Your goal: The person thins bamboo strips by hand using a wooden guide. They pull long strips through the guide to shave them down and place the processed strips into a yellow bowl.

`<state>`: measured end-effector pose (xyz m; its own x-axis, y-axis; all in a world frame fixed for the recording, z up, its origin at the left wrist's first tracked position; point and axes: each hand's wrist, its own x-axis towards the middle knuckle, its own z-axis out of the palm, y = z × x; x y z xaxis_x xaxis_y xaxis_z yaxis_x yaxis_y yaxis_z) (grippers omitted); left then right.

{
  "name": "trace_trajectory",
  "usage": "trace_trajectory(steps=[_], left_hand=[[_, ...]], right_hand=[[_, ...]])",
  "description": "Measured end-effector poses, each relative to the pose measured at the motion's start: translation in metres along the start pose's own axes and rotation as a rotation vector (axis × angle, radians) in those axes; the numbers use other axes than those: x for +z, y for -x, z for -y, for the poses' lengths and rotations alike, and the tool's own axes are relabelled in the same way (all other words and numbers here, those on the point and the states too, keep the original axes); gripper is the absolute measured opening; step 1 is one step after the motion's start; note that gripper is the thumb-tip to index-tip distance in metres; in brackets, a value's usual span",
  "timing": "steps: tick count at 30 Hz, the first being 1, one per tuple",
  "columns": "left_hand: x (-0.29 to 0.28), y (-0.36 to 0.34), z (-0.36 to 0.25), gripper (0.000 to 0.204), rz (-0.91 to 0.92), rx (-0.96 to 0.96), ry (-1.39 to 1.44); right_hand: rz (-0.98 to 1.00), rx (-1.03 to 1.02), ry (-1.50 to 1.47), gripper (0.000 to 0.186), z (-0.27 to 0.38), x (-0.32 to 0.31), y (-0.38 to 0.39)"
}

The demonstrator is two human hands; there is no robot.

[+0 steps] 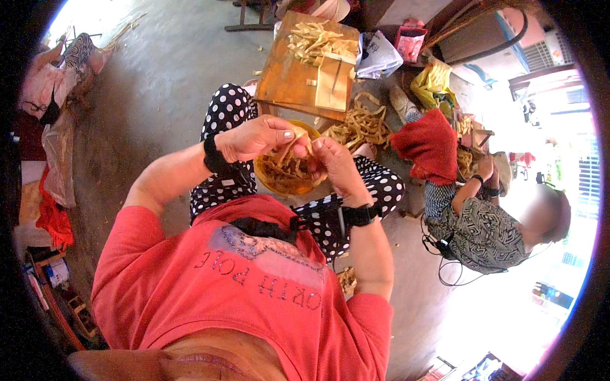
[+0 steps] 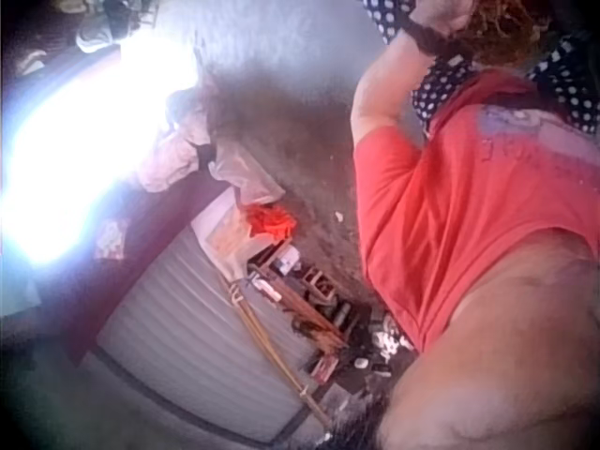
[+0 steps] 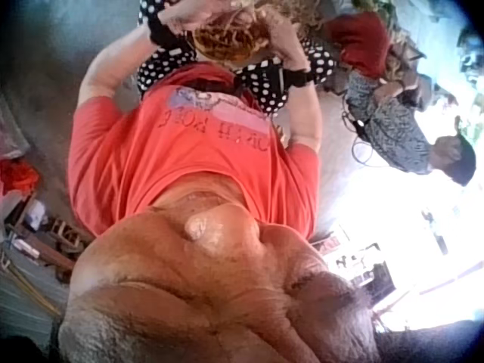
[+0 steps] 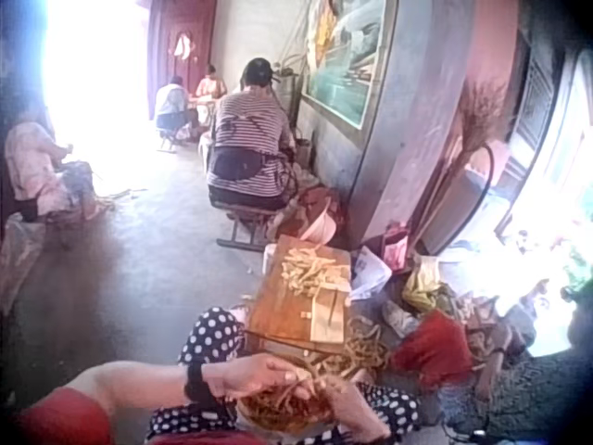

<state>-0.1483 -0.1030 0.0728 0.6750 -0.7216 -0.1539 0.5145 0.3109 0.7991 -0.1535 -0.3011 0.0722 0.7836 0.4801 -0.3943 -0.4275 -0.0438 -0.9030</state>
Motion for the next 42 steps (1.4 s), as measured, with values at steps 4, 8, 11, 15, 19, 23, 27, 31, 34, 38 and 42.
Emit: trace_trajectory(steps=[4,8,11,15,19,23,27,31,34,38,42], left_hand=[[0.004,-0.005,0.016,0.023,-0.183,0.267,-0.254],[0.007,-0.002,0.013,0.018,-0.235,0.525,-1.05],[0.005,-0.002,0.014,0.022,-0.139,0.609,-1.312],[0.015,-0.002,0.021,0.027,-0.325,0.615,-1.432],[0.016,-0.003,0.037,0.034,-0.467,0.605,-1.298],[0.014,-0.006,0.037,0.036,-0.361,0.54,-1.07],[0.006,0.0,0.037,0.029,-0.307,0.254,-0.791],[0.0,-0.005,0.034,0.024,-0.211,0.048,-0.624],[-0.001,-0.007,0.042,0.023,-0.24,0.13,-0.767],[0.002,-0.008,0.06,0.017,-0.436,0.32,-1.122],[0.012,-0.008,0.064,0.011,-0.523,0.401,-1.408]], right_hand=[[0.013,0.244,-0.28,0.037,-0.015,0.007,0.001],[0.162,0.366,-0.568,0.039,-0.03,0.011,0.0],[0.177,0.263,-0.689,0.033,-0.034,0.016,-0.003],[-0.254,0.071,-0.933,0.022,-0.021,0.036,-0.012],[-0.505,-0.22,-0.631,0.017,-0.018,0.041,-0.01],[-0.475,-0.394,-0.389,0.014,-0.025,0.032,-0.006],[-0.508,-0.456,0.156,0.01,-0.029,0.01,-0.007],[-0.329,-0.377,0.234,0.007,-0.026,-0.005,-0.007],[-0.146,-0.243,0.42,0.007,-0.019,-0.009,-0.007],[-0.215,-0.28,0.451,0.015,-0.031,-0.002,-0.013],[-0.282,-0.157,0.46,0.019,-0.039,0.001,-0.02]])
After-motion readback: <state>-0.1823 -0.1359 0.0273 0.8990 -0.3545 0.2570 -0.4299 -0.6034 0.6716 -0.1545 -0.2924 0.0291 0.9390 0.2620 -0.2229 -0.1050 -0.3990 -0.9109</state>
